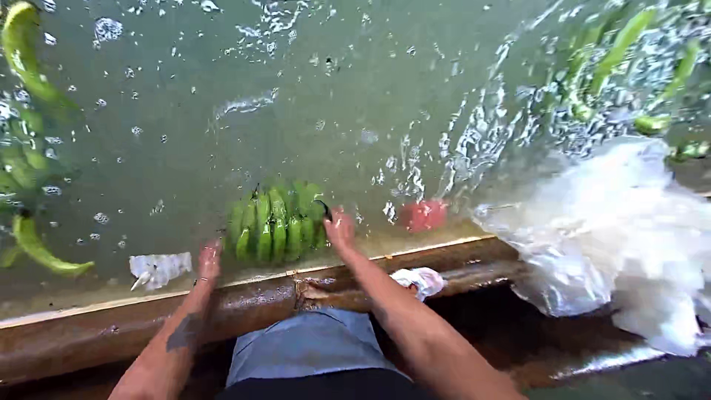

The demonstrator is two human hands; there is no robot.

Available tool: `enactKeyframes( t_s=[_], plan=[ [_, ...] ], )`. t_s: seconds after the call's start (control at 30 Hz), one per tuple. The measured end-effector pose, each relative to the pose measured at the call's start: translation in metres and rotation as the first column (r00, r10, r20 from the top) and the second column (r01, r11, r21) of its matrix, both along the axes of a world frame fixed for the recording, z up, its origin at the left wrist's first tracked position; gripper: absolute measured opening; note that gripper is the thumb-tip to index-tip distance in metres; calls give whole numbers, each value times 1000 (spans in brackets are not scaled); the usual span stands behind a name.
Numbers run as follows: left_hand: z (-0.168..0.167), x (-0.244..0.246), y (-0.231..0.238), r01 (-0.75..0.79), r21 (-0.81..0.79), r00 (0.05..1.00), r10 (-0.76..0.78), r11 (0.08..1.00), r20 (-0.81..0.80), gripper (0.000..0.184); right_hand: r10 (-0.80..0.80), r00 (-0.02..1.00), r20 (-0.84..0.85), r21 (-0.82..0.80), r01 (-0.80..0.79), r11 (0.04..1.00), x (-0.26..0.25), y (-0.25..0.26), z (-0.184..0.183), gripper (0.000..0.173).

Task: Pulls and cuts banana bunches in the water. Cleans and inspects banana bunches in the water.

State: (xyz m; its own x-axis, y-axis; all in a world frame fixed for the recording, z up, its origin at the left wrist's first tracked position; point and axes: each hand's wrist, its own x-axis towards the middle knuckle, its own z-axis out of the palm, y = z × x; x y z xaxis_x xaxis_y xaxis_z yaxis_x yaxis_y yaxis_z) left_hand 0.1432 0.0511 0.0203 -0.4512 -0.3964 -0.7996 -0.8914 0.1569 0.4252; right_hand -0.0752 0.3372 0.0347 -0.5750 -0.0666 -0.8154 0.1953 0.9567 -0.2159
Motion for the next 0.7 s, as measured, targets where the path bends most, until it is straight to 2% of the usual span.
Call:
enactKeyframes(
  t_s=[0.03, 0.1, 0.17, 0.23, 0.4, 0.43, 0.47, 0.5, 0.53, 0.57, 0.6, 0.63, 0.7],
  plan=[
    [-2, 10, -1, 11, 16, 1000, -11, 1000, -20, 50, 45, 999, -27, 23, -45, 999, -1, 4, -1, 41],
    [-4, 14, -3, 60, 30, 998, -60, 998, 2, 50, 5, 995, 102, 82, -13, 997, -6, 11, -6, 42],
    [-3, 4, -2, 93, -7, 995, -93, 996, 44, 47, -53, 968, 245, 73, 37, 997, -7, 21, -16, 46],
    [0, -10, 2, 95, -63, 989, -87, 994, 121, 46, -46, 959, 279, 37, 37, 999, -7, 23, -19, 49],
    [0, -44, 4, 22, -138, 917, 35, 990, 396, 43, -170, 928, 331, -20, 187, 982, -4, 16, -9, 37],
    [-2, -50, 0, -51, -179, 902, 122, 982, 414, 44, -191, 913, 361, -16, 211, 977, -4, 14, -5, 34],
    [0, -58, -3, -166, -257, 906, 250, 952, 342, 45, -223, 894, 388, -18, 249, 968, -5, 12, -2, 32],
    [6, -66, -4, -255, -325, 925, 327, 911, 192, 46, -265, 870, 415, -13, 297, 955, -8, 9, 2, 31],
    [15, -72, -2, -256, -348, 960, 280, 902, 20, 47, -300, 847, 439, -2, 334, 942, -10, 7, 6, 31],
    [26, -77, 3, -162, -355, 986, 133, 921, -105, 48, -320, 827, 462, 10, 356, 934, -12, 6, 9, 30],
    [37, -82, 11, -16, -365, 986, -46, 931, -160, 47, -337, 805, 489, 12, 381, 925, -13, 5, 11, 29],
    [46, -88, 20, 140, -351, 967, -204, 926, -152, 47, -351, 780, 518, 4, 408, 913, -13, 5, 12, 28],
    [54, -99, 37, 337, -261, 931, -361, 904, -48, 47, -376, 713, 592, -7, 471, 882, -11, 5, 13, 26]
  ],
)
